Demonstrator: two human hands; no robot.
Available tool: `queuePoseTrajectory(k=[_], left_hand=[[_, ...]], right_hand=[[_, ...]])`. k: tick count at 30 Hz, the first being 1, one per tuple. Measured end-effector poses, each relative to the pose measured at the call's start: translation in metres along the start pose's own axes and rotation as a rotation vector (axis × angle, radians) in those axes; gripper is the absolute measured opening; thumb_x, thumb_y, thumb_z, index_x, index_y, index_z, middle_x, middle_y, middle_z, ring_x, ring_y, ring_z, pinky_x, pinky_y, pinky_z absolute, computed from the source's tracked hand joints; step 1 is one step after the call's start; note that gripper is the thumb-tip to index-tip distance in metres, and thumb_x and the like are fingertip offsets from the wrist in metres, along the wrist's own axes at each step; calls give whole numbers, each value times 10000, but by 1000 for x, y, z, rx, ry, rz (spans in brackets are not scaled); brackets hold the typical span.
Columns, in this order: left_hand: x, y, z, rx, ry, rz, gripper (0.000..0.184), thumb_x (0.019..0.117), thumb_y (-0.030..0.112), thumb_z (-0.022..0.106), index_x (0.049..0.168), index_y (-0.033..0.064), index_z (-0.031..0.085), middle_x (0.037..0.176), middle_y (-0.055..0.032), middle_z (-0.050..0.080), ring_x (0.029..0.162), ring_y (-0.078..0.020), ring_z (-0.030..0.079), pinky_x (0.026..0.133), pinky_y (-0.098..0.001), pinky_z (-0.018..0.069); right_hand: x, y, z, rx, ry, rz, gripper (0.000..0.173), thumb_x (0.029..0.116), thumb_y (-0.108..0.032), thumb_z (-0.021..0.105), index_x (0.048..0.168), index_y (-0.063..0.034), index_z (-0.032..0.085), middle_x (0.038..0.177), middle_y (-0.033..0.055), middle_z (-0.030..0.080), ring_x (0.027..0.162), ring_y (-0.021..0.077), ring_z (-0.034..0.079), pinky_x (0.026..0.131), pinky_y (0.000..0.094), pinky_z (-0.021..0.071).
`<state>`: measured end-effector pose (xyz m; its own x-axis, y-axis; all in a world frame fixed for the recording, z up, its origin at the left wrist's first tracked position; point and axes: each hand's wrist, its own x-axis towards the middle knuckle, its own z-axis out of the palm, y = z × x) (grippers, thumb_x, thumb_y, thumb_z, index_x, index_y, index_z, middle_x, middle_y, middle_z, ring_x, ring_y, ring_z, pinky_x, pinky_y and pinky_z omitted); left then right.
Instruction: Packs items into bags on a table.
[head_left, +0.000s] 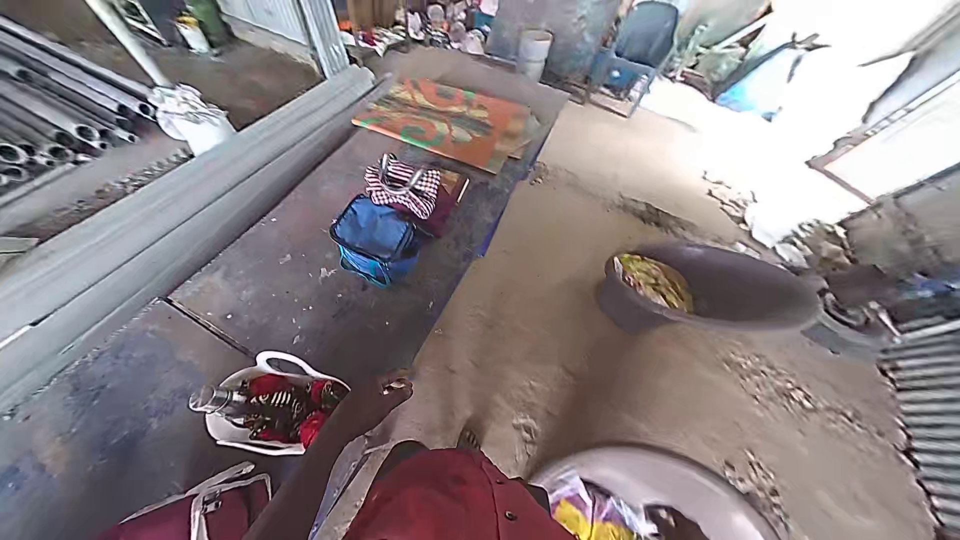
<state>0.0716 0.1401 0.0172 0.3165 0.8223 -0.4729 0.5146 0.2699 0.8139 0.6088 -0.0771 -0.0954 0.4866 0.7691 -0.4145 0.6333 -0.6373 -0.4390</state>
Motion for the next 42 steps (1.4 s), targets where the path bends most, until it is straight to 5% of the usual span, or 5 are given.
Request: queuePoseTrajectory(k=[8,17,27,33,42], left_hand=[[118,62,-51,-288,247,-16,416,1019,65,590,1424,-11,539,1223,-159,674,993,-138,683,911,-297,552],[306,82,-149,-522,420,-100,514,1052,171,563,1531,44,426,1278,-178,647,1030,-204,659,893,-362,539],[440,30,-202,-590,634,-108,452,1101,381,405,1430,113,562,1340,-195,628,1161,-355,624,923,-579,508],[452,71,-231,-715,628,-230,571,1133,421,274,1399,10,568,1339,-212,626,1194,-308,606,990,-519,475],[510,127,-260,-723,745,-212,486,1108,388,397,1351,29,619,1321,-125,663,1208,-184,620,1035,-415,479]], right_hand=[[220,-394,-49,-224,-217,-590,308,1050,-229,574,1234,-18,702,1263,190,686,1203,338,646,1060,541,474],[299,-656,35,-450,-301,-1082,415,1045,-311,552,1354,-53,653,1269,187,689,1164,345,671,1024,515,502],[367,-785,136,-662,-172,-1451,593,936,-290,751,1412,2,555,1334,237,600,1221,397,605,979,523,530],[391,-814,177,-790,-162,-1616,872,846,-501,802,1408,89,489,1262,310,611,1125,461,623,922,571,513],[472,-882,132,-752,-487,-1358,393,956,-175,641,1312,-13,601,1137,254,684,1062,452,671,831,633,531]])
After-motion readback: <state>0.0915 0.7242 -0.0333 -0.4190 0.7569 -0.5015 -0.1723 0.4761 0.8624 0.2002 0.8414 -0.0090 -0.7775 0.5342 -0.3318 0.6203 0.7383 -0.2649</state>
